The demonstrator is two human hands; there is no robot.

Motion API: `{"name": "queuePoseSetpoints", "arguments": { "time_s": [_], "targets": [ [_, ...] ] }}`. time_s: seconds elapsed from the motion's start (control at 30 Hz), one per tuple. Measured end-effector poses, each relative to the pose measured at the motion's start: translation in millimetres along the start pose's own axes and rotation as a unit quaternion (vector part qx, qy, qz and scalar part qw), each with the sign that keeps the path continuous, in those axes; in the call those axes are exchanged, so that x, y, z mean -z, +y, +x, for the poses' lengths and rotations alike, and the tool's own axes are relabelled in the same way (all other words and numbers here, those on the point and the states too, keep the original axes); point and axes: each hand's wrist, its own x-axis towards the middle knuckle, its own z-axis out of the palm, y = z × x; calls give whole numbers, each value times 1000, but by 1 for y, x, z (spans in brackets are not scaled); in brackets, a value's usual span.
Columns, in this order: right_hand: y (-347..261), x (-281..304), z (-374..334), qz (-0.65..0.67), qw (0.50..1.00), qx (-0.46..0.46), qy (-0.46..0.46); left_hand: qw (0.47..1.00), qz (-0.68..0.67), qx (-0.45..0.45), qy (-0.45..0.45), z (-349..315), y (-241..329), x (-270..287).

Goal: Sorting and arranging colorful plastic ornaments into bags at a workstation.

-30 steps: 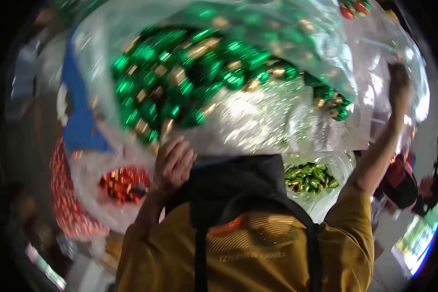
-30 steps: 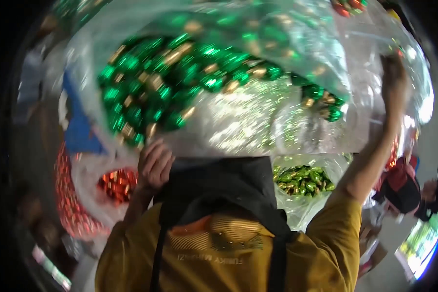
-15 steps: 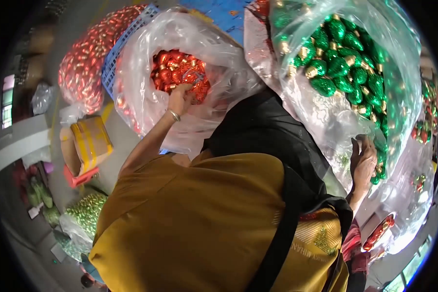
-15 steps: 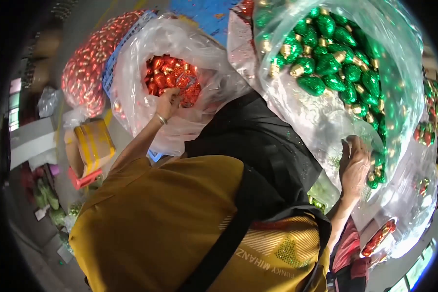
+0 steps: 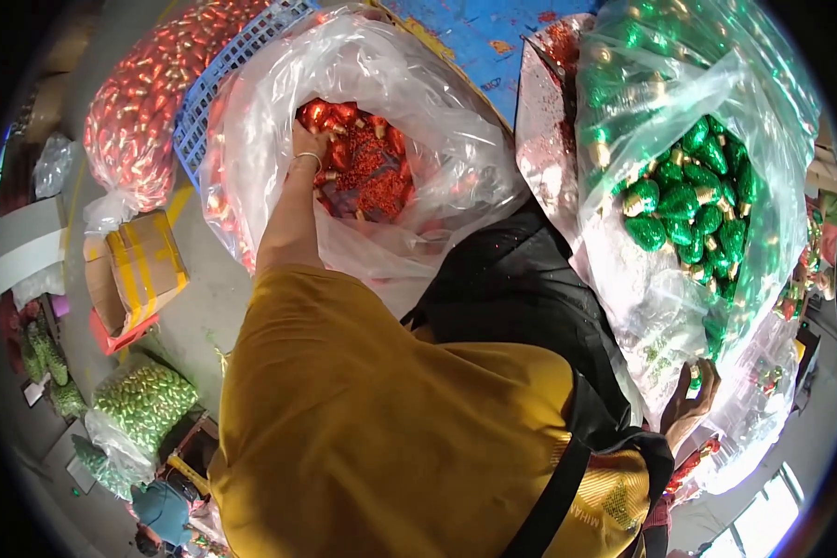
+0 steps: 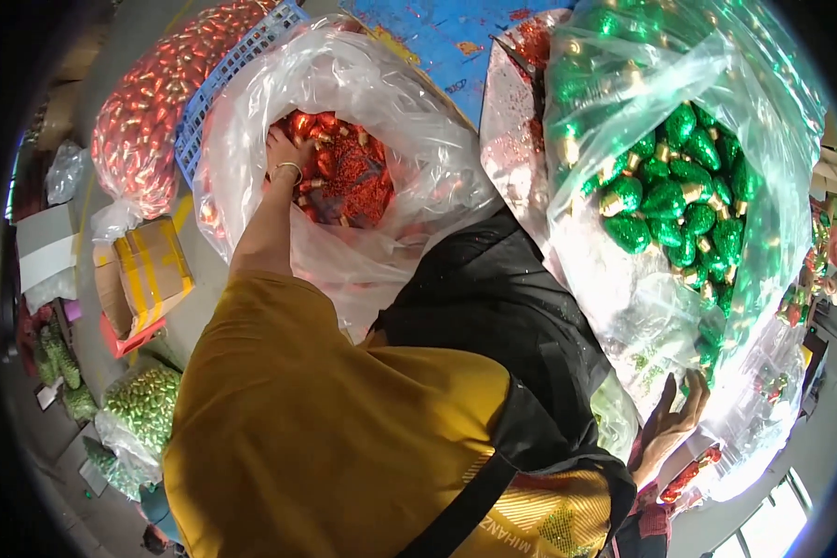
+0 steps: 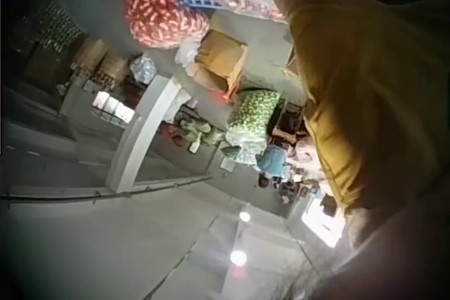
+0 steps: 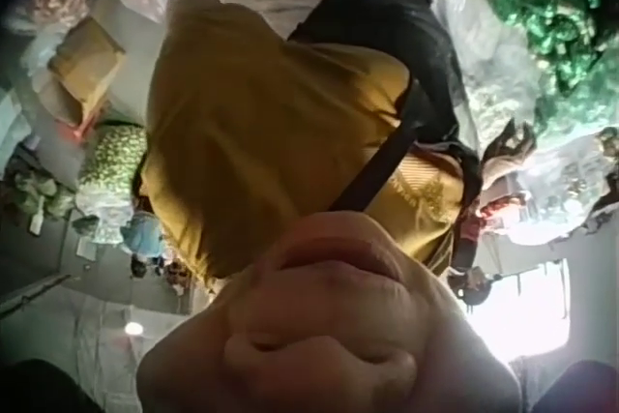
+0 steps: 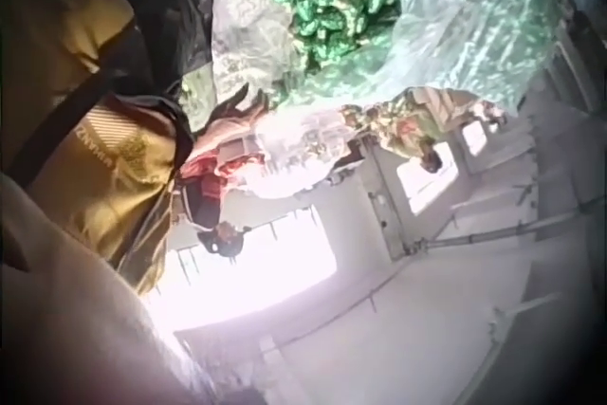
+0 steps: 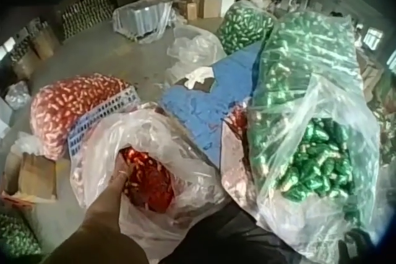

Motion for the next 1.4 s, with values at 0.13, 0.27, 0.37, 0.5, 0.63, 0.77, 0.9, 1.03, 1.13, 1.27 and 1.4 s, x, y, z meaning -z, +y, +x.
{"name": "queuePoseSetpoints", "arguments": {
  "time_s": [0.13,0.27,0.37,0.5,0.63,0.77,0.9,1.03,1.13,1.27,1.4],
  "targets": [
    [-16,0,15,-12,999,17,-25,988,130,-13,-76,10,25,3],
    [-29,5,24,9,999,22,-41,976,177,-128,-13,-30,45,-27],
    [-42,-5,26,29,998,21,-51,952,-18,-299,67,-115,79,-41],
    [-55,-19,36,32,993,69,-89,984,-118,-126,-47,-222,98,-106],
    [-61,-20,33,43,988,46,-139,979,24,-41,-198,-203,112,-101],
    [-55,-28,25,92,984,56,-139,948,-120,-141,-259,-146,40,-84],
    [-46,-37,10,109,981,24,-157,879,165,-414,-170,-104,16,32],
    [-42,-47,5,141,976,37,-164,824,-546,88,-120,-70,5,128],
    [-42,-53,3,181,966,62,-174,776,-610,39,-160,-93,65,180],
    [-40,-62,-5,193,963,83,-166,789,-590,24,-169,-169,151,152],
    [-32,-61,-16,193,963,83,-167,591,-757,68,-271,-166,179,125]
  ]
}}
